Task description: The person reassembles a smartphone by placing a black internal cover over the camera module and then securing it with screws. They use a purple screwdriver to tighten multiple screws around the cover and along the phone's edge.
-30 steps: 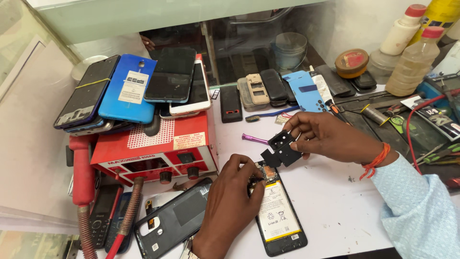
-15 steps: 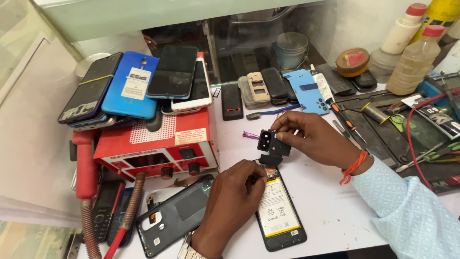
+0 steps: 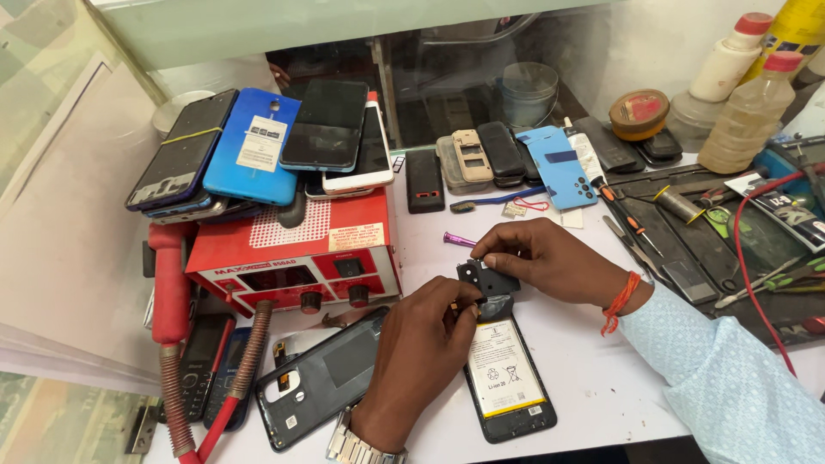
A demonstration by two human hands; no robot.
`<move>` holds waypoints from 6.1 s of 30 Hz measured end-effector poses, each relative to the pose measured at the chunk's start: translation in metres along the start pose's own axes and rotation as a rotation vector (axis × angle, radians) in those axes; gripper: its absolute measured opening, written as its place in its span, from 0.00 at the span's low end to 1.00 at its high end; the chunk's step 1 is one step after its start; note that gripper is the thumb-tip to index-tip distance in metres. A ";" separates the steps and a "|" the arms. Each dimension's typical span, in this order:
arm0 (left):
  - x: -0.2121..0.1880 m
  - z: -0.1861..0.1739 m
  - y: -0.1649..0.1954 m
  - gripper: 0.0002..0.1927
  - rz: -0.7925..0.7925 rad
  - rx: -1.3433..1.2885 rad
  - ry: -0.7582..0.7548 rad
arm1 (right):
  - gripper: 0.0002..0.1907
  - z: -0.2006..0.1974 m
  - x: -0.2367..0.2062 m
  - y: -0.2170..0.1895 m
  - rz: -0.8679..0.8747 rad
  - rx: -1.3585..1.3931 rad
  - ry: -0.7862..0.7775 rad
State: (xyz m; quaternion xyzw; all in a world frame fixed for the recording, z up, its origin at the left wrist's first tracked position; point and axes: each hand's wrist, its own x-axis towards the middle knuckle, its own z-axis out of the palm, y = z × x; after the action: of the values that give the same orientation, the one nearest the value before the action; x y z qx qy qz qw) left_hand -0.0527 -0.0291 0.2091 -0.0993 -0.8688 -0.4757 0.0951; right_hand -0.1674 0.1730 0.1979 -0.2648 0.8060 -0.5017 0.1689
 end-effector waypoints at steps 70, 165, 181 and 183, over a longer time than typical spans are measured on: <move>-0.051 0.052 -0.065 0.21 0.244 0.429 0.205 | 0.10 0.025 0.009 -0.013 -0.088 -0.303 0.027; -0.044 0.070 -0.098 0.23 0.236 0.504 0.028 | 0.11 0.007 0.012 -0.033 0.384 -0.306 -0.089; -0.045 0.074 -0.102 0.22 0.259 0.498 0.066 | 0.11 0.010 0.020 -0.048 0.358 -0.534 -0.167; -0.043 0.072 -0.097 0.22 0.245 0.503 0.073 | 0.09 0.009 0.017 -0.045 0.299 -0.473 -0.142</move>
State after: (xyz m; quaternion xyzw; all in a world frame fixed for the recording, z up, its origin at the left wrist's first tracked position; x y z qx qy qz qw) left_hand -0.0417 -0.0229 0.0811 -0.1599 -0.9371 -0.2331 0.2046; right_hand -0.1643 0.1404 0.2340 -0.2097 0.9169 -0.2496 0.2303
